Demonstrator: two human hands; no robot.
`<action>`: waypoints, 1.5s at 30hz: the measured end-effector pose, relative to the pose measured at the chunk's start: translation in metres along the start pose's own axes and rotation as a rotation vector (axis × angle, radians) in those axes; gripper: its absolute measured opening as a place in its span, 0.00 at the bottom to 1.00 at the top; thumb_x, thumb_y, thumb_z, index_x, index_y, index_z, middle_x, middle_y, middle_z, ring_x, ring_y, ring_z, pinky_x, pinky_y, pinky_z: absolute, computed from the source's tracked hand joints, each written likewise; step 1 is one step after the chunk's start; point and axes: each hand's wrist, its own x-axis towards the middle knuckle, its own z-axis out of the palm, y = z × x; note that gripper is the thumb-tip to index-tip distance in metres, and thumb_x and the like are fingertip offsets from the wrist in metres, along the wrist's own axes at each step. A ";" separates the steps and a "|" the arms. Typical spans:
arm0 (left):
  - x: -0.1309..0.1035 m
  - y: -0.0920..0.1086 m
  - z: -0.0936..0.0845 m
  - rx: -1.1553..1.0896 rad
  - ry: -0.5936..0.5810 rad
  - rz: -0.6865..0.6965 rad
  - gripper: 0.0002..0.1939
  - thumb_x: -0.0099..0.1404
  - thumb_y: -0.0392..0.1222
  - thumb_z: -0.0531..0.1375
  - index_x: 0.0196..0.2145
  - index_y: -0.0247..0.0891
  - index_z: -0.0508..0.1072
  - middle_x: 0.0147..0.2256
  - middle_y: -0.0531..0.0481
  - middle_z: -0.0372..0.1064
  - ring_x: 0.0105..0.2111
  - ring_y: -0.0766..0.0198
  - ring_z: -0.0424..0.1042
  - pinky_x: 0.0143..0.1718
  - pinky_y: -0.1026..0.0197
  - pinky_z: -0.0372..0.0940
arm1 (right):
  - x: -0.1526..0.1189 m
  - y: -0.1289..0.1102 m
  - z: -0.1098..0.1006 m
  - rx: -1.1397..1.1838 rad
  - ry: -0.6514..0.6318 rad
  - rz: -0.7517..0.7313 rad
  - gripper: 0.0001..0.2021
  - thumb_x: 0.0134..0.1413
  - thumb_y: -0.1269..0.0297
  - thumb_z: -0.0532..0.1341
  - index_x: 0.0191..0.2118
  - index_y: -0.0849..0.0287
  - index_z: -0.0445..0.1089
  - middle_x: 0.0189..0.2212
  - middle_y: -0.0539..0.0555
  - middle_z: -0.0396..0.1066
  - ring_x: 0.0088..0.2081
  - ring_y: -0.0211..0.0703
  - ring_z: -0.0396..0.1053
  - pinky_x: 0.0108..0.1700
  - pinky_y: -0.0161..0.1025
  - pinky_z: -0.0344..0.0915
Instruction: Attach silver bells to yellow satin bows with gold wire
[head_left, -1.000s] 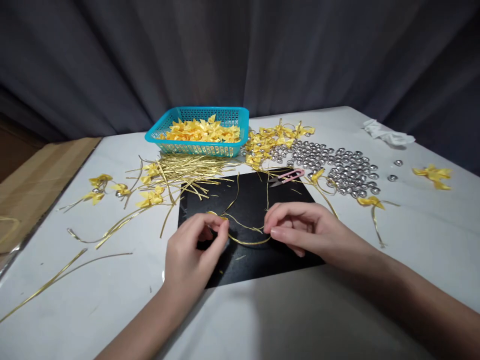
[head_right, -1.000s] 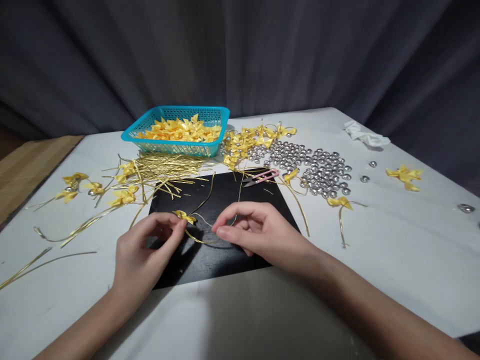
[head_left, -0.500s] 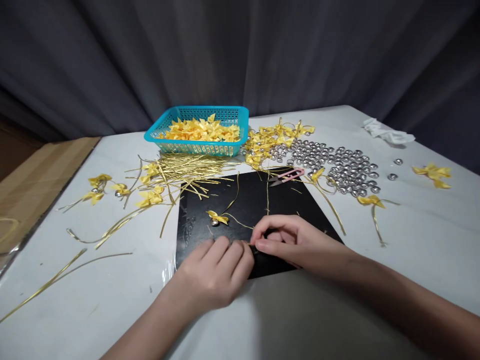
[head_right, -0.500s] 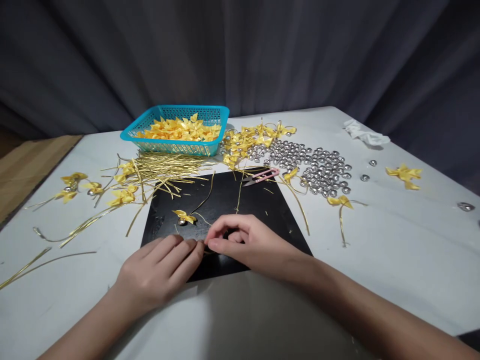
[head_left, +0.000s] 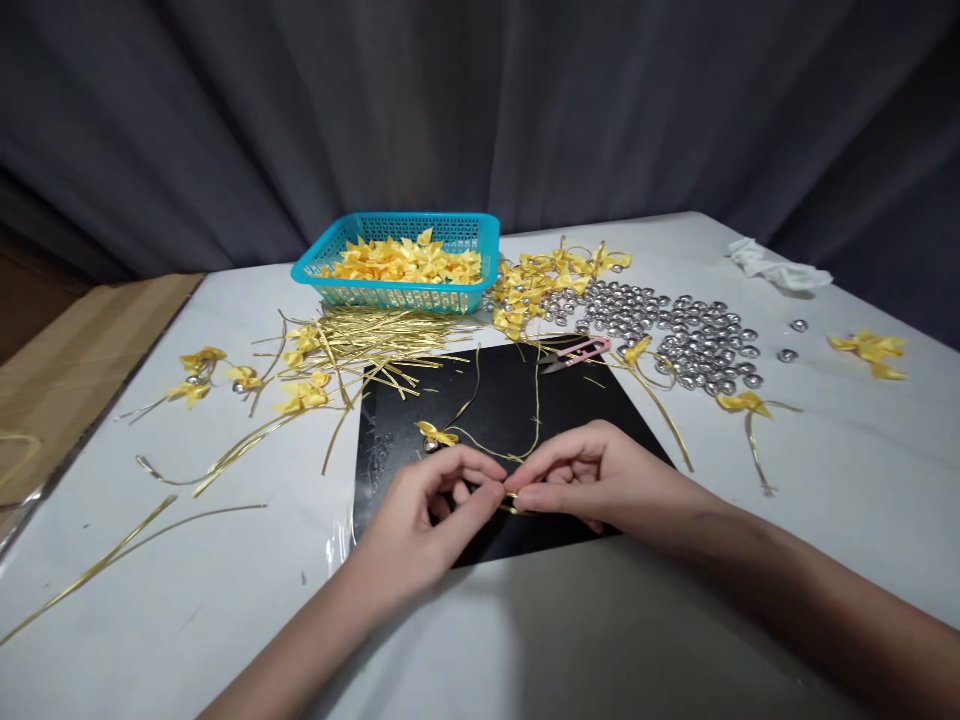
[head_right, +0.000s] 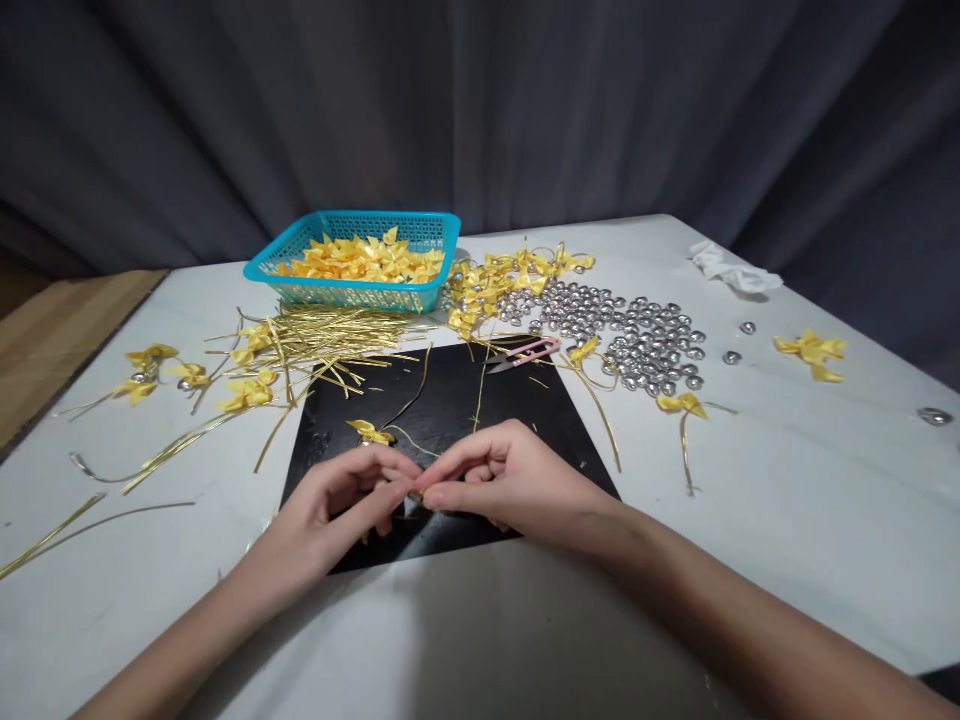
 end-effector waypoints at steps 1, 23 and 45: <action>0.001 0.002 -0.001 -0.087 -0.068 -0.086 0.12 0.61 0.48 0.56 0.32 0.36 0.72 0.27 0.49 0.70 0.23 0.67 0.62 0.23 0.66 0.56 | 0.000 0.000 0.000 0.008 0.001 0.010 0.17 0.44 0.57 0.67 0.37 0.66 0.73 0.20 0.49 0.66 0.17 0.24 0.52 0.16 0.24 0.49; 0.004 0.004 0.000 -0.207 -0.222 -0.342 0.09 0.51 0.45 0.57 0.23 0.35 0.70 0.22 0.54 0.63 0.23 0.69 0.57 0.24 0.66 0.49 | -0.001 -0.003 -0.002 -0.027 -0.092 0.074 0.16 0.41 0.61 0.68 0.30 0.63 0.60 0.29 0.51 0.69 0.19 0.24 0.54 0.18 0.23 0.53; 0.005 0.007 -0.012 -0.250 0.077 -0.260 0.13 0.53 0.46 0.61 0.33 0.36 0.77 0.27 0.52 0.69 0.19 0.72 0.56 0.20 0.68 0.53 | -0.003 -0.007 0.005 0.118 -0.020 0.046 0.15 0.40 0.72 0.66 0.28 0.62 0.56 0.27 0.47 0.69 0.17 0.20 0.50 0.17 0.21 0.48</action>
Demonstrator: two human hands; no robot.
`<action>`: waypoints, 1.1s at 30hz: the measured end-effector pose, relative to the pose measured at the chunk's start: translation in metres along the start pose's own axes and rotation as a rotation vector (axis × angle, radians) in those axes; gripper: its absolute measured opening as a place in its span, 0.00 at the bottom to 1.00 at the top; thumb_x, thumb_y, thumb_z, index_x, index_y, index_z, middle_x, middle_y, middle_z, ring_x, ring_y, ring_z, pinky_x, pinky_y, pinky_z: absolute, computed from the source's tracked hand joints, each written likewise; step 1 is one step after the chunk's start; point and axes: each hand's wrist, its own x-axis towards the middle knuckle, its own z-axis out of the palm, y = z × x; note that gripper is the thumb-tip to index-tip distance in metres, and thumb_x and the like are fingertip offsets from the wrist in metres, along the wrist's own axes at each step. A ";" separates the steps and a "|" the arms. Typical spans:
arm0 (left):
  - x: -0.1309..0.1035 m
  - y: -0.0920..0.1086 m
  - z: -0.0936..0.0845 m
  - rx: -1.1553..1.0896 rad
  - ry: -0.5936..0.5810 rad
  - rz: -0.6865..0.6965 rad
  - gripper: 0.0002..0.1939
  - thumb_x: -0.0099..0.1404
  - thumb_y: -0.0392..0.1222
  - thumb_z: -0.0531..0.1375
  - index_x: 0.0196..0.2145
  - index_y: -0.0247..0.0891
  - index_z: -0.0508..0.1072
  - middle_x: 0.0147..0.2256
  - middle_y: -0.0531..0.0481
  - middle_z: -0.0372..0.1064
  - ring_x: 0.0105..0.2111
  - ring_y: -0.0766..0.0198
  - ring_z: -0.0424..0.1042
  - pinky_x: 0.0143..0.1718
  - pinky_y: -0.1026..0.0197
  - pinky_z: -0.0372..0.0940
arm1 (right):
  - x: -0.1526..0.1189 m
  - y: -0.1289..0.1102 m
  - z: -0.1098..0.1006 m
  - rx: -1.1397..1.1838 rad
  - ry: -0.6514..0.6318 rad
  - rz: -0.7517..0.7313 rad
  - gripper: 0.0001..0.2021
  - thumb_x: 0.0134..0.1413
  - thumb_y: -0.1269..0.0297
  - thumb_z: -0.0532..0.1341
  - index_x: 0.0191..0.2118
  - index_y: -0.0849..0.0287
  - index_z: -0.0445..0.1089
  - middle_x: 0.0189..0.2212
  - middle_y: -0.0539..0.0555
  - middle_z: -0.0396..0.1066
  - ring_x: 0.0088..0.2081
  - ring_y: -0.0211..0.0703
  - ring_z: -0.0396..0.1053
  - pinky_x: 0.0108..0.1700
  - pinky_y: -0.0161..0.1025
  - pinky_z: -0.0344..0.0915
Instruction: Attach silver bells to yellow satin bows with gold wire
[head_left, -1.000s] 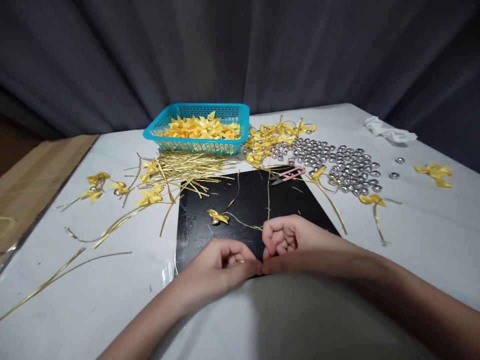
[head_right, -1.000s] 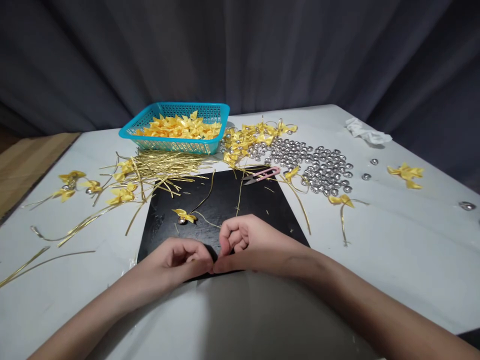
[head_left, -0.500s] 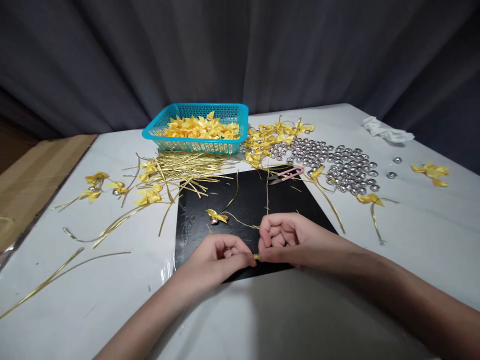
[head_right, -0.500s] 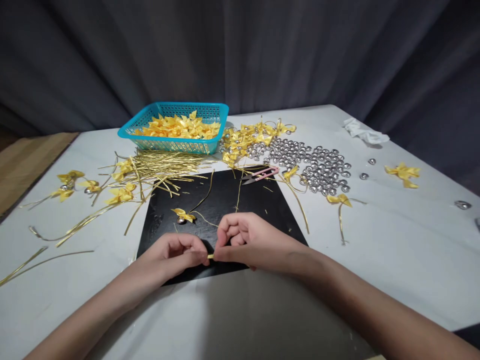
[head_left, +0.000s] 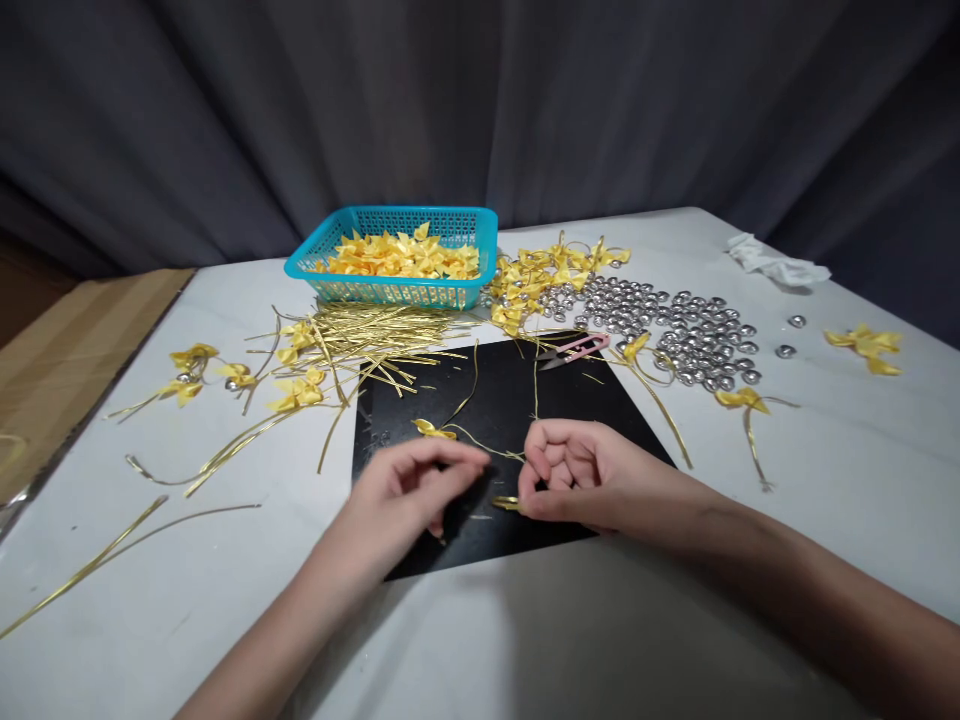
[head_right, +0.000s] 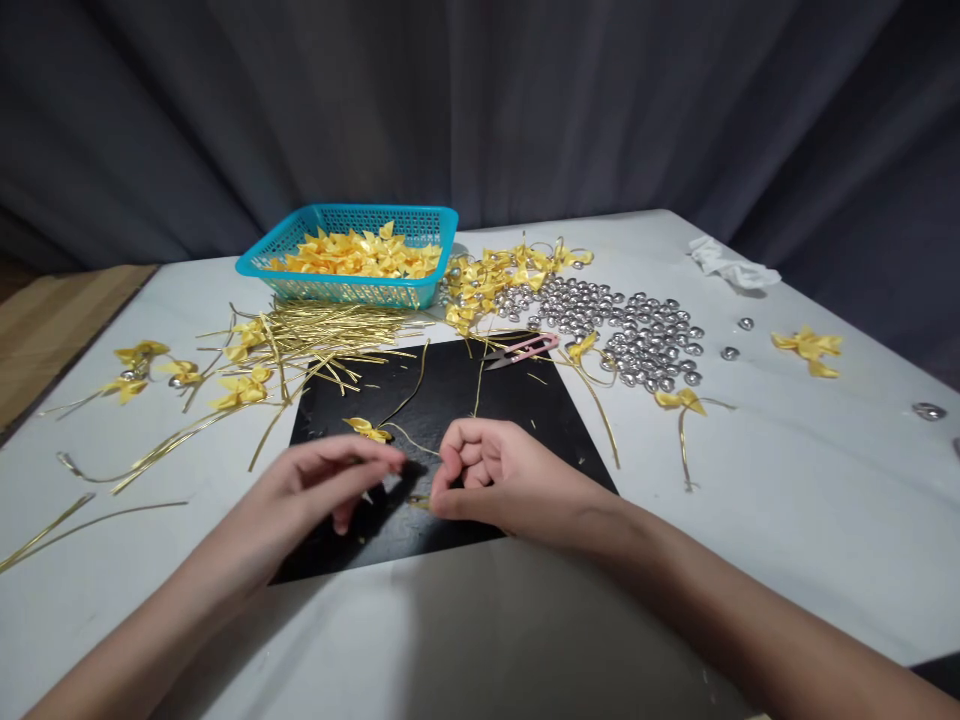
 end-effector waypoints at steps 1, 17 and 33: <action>0.001 0.000 -0.005 -0.003 0.110 0.060 0.13 0.54 0.47 0.61 0.35 0.37 0.77 0.26 0.53 0.68 0.19 0.72 0.56 0.20 0.69 0.53 | -0.001 -0.001 0.001 -0.004 0.007 0.012 0.15 0.40 0.73 0.66 0.28 0.62 0.56 0.27 0.47 0.69 0.17 0.21 0.49 0.17 0.21 0.47; 0.013 -0.012 -0.009 0.132 0.258 0.180 0.07 0.51 0.42 0.60 0.21 0.36 0.67 0.33 0.48 0.72 0.22 0.69 0.62 0.25 0.66 0.58 | -0.006 0.000 0.011 -0.195 -0.005 -0.030 0.12 0.46 0.70 0.62 0.26 0.61 0.54 0.26 0.48 0.66 0.21 0.25 0.49 0.22 0.24 0.48; -0.006 -0.013 0.027 -0.228 0.337 0.150 0.08 0.47 0.37 0.61 0.18 0.38 0.63 0.17 0.59 0.62 0.20 0.72 0.61 0.21 0.70 0.57 | -0.001 0.023 0.038 -0.207 0.234 -0.387 0.12 0.48 0.66 0.61 0.23 0.60 0.56 0.25 0.51 0.64 0.32 0.37 0.61 0.37 0.35 0.59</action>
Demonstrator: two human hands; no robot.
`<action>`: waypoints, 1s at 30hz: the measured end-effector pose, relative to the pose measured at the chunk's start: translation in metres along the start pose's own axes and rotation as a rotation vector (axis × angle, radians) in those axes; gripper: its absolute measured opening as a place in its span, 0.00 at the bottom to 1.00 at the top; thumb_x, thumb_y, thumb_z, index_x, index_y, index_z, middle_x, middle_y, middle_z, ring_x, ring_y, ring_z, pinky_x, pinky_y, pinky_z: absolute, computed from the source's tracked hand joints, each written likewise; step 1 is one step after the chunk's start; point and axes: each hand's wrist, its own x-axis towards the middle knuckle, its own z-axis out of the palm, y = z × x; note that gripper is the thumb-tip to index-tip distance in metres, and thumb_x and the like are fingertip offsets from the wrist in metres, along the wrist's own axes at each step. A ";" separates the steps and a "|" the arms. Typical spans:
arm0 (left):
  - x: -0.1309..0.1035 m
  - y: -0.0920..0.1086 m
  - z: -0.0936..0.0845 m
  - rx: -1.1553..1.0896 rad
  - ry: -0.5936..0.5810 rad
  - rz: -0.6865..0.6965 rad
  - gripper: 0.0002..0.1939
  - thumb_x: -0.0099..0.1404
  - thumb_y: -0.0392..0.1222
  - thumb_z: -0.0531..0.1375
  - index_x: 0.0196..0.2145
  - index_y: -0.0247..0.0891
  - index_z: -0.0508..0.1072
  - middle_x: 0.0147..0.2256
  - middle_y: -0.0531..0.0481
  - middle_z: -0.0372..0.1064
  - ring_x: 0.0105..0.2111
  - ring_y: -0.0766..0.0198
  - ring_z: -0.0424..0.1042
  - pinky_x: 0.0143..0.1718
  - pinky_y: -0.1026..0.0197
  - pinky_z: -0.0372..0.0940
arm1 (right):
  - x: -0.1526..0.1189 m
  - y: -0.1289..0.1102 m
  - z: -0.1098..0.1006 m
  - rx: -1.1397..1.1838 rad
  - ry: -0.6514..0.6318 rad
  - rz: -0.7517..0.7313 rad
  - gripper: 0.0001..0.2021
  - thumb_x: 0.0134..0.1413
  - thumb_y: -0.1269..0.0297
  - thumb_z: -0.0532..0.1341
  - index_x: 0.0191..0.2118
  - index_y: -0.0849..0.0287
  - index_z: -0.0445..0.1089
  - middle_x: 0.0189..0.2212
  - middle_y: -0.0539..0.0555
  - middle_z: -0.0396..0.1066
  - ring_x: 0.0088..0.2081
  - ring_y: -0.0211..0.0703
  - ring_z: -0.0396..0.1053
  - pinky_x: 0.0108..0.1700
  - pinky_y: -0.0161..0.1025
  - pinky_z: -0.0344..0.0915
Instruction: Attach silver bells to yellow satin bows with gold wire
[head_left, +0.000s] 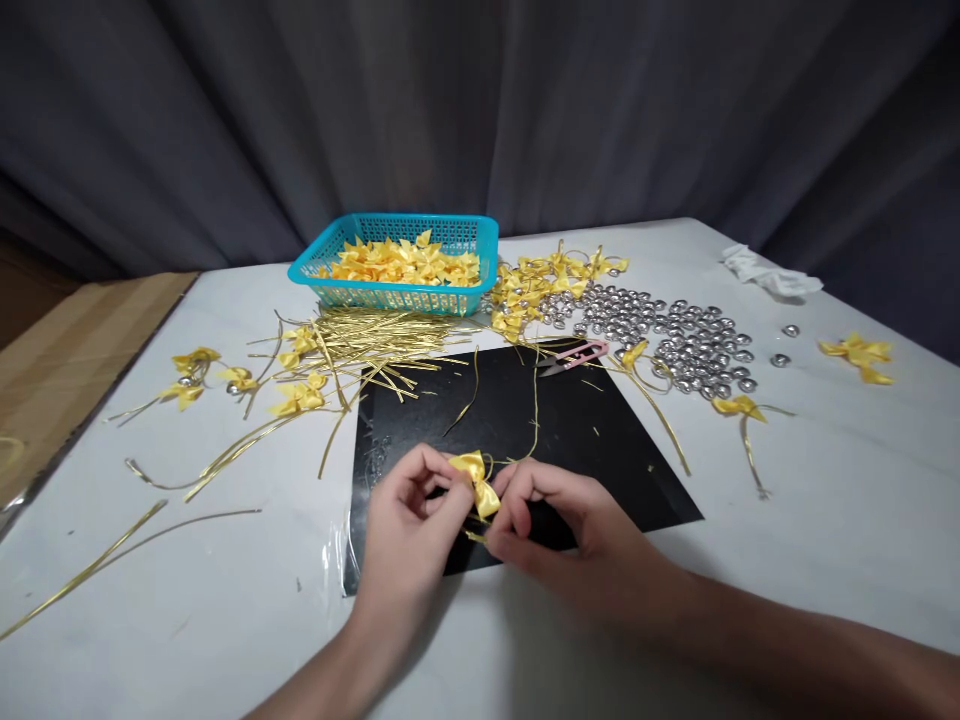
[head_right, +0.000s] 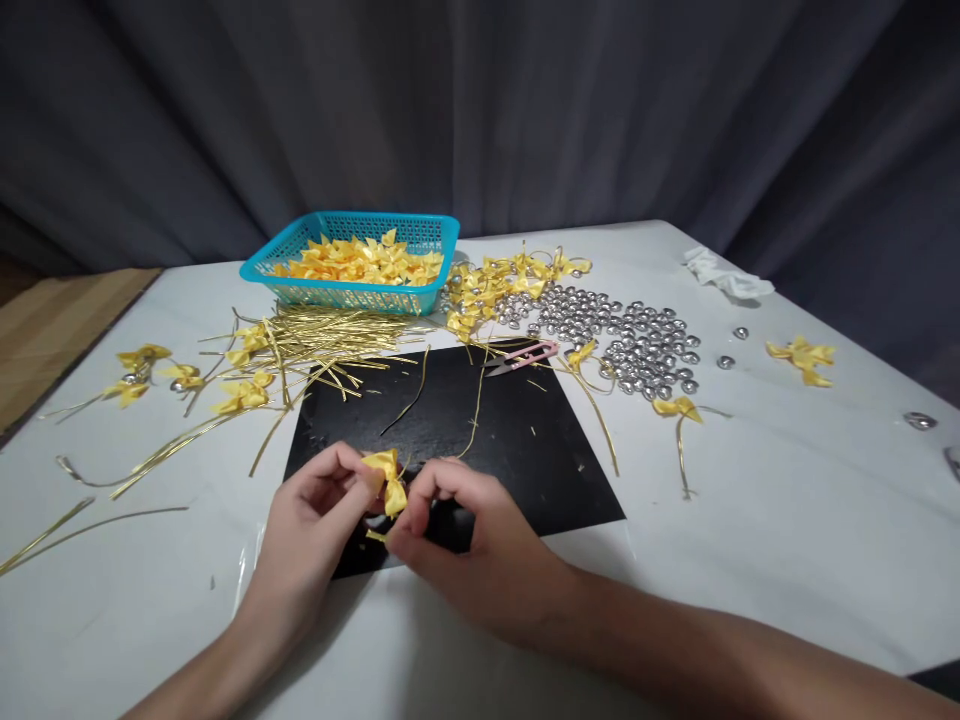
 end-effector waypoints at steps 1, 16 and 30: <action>0.000 0.000 0.000 -0.015 0.000 -0.003 0.08 0.47 0.38 0.62 0.18 0.37 0.63 0.17 0.59 0.62 0.20 0.72 0.61 0.21 0.70 0.57 | 0.001 0.001 -0.001 0.017 0.022 0.016 0.12 0.48 0.65 0.60 0.23 0.60 0.56 0.25 0.51 0.63 0.32 0.37 0.61 0.37 0.34 0.59; 0.008 -0.002 -0.006 -0.296 -0.244 -0.275 0.16 0.46 0.41 0.70 0.34 0.35 0.76 0.27 0.52 0.74 0.27 0.71 0.68 0.30 0.70 0.62 | 0.008 0.004 -0.012 0.059 0.053 -0.056 0.05 0.49 0.70 0.59 0.35 0.61 0.66 0.31 0.52 0.66 0.35 0.34 0.66 0.42 0.32 0.67; 0.013 0.002 -0.011 -0.197 -0.262 -0.332 0.08 0.52 0.43 0.66 0.25 0.35 0.74 0.24 0.55 0.70 0.27 0.71 0.66 0.31 0.70 0.61 | 0.010 -0.008 -0.022 -0.054 -0.079 0.025 0.06 0.49 0.72 0.58 0.35 0.61 0.61 0.28 0.49 0.66 0.29 0.31 0.64 0.34 0.29 0.63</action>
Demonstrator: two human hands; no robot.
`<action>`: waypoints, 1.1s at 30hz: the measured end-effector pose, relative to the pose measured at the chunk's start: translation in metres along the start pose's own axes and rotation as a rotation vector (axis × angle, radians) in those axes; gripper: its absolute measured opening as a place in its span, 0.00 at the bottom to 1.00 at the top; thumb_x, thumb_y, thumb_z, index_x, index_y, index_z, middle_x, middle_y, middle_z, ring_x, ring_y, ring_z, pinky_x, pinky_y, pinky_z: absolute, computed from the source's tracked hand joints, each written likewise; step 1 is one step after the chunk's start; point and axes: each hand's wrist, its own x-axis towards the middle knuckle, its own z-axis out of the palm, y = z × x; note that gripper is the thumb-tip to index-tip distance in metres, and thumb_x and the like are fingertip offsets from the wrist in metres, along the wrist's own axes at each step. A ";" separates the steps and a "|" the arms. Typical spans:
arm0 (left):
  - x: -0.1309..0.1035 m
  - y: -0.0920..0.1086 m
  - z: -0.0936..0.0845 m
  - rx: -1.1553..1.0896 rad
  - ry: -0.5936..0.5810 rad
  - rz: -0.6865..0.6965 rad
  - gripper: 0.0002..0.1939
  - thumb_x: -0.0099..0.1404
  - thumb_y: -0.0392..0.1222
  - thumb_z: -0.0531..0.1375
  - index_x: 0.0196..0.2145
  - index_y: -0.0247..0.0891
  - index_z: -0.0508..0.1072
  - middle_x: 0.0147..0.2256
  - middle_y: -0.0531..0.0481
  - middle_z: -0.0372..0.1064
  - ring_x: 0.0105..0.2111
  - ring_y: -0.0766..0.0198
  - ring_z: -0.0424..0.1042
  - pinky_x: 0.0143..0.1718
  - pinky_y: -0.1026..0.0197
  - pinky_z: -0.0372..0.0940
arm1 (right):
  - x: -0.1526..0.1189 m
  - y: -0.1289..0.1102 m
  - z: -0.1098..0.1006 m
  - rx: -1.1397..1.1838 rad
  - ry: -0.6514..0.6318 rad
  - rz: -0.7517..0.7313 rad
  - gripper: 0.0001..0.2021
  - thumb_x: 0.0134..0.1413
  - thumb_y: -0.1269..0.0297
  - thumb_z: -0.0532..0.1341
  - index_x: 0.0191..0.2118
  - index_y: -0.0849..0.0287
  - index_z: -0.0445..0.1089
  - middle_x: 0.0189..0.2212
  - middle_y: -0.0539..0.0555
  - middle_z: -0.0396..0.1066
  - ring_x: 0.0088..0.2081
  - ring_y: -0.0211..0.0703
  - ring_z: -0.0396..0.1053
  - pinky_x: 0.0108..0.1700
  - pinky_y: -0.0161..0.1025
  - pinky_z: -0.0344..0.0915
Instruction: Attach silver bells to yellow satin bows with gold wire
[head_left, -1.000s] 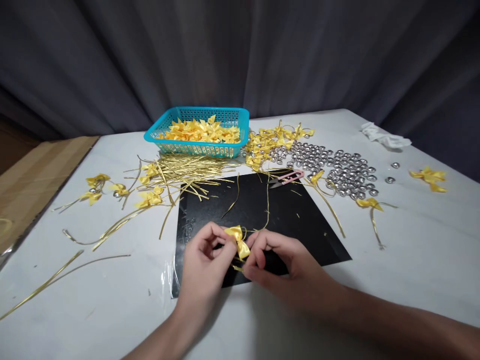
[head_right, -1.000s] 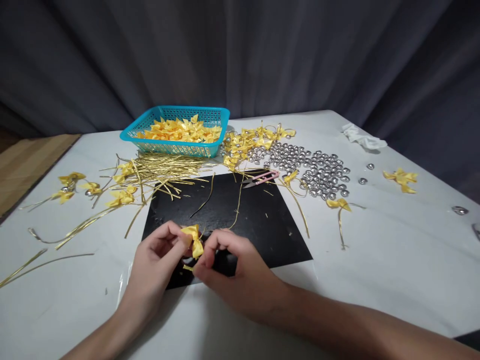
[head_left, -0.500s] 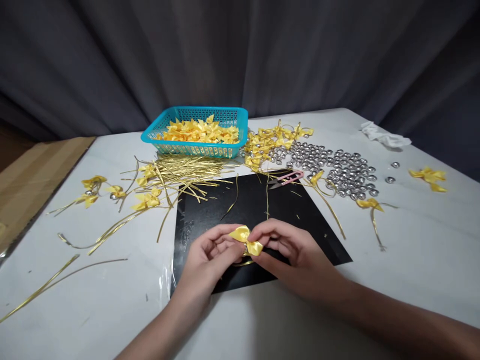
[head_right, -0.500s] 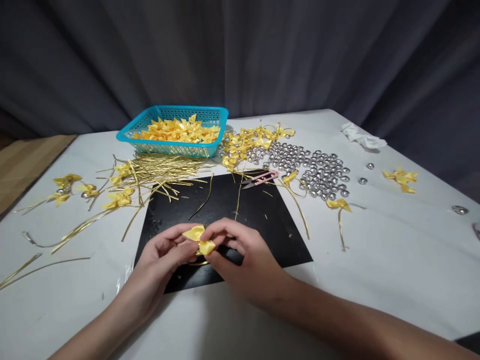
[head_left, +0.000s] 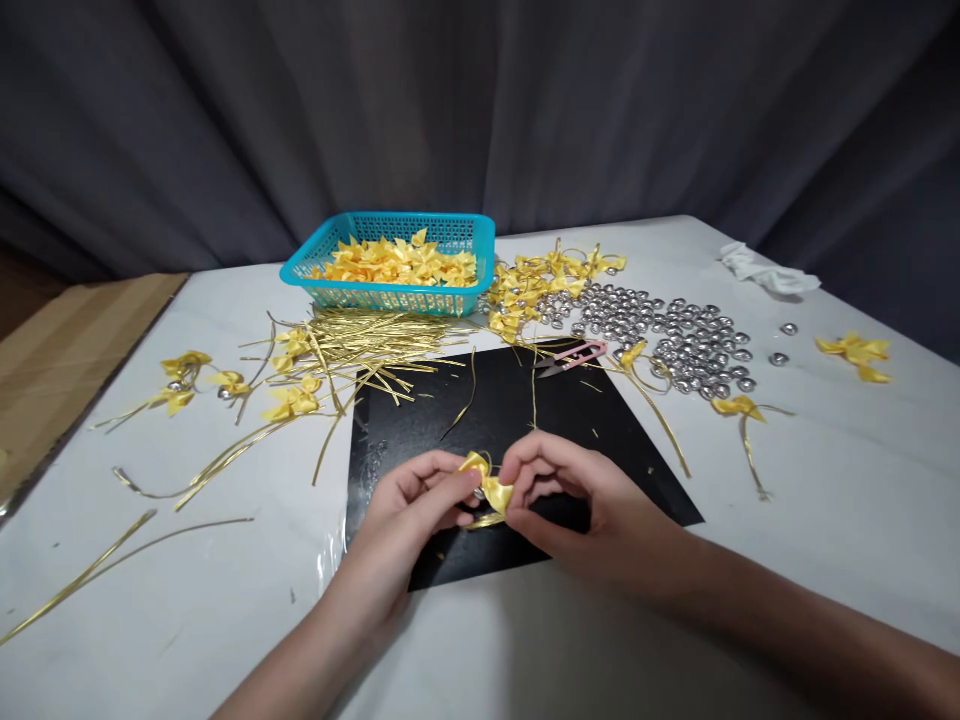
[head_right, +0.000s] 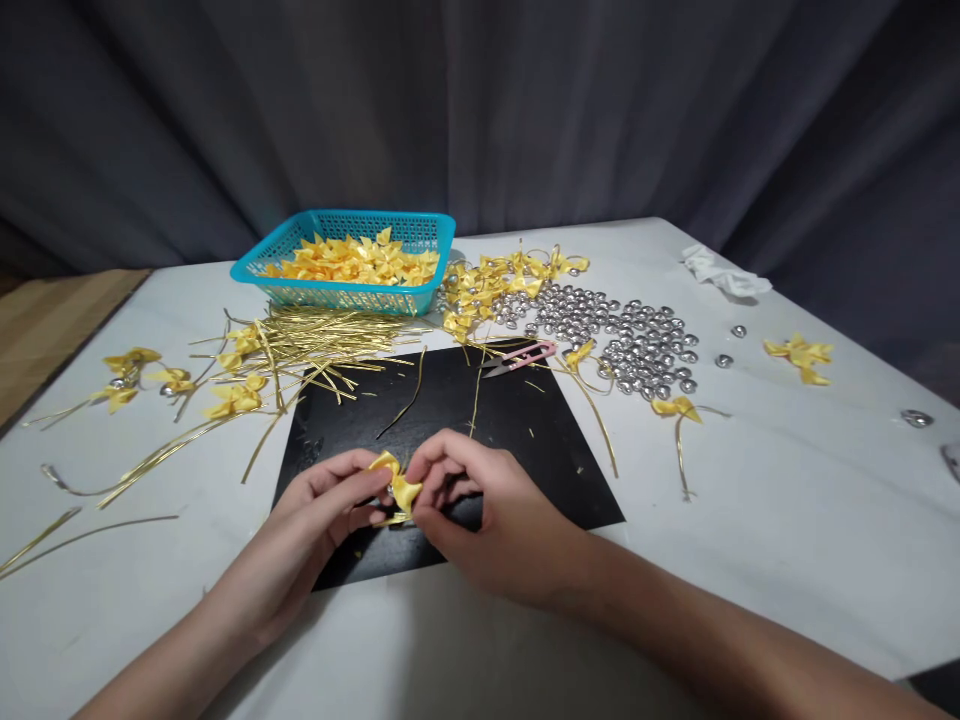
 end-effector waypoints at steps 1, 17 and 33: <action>0.000 0.000 0.000 -0.007 0.049 0.024 0.08 0.51 0.43 0.66 0.25 0.36 0.73 0.23 0.55 0.69 0.27 0.71 0.66 0.31 0.70 0.62 | -0.001 -0.003 -0.002 0.003 -0.040 0.046 0.08 0.49 0.72 0.58 0.35 0.60 0.58 0.26 0.48 0.65 0.26 0.29 0.61 0.30 0.28 0.61; -0.005 -0.005 0.007 0.175 -0.104 0.049 0.11 0.48 0.43 0.64 0.25 0.34 0.68 0.21 0.55 0.63 0.24 0.71 0.59 0.27 0.68 0.52 | -0.003 -0.012 0.003 0.093 0.154 0.208 0.14 0.42 0.73 0.59 0.28 0.58 0.49 0.24 0.45 0.66 0.18 0.24 0.45 0.19 0.25 0.45; -0.002 -0.005 0.009 0.127 -0.086 0.060 0.14 0.43 0.37 0.67 0.22 0.35 0.64 0.20 0.58 0.64 0.22 0.74 0.61 0.26 0.71 0.55 | -0.002 -0.008 0.006 -0.091 0.237 0.167 0.10 0.43 0.70 0.57 0.26 0.59 0.52 0.24 0.47 0.66 0.19 0.26 0.47 0.19 0.26 0.48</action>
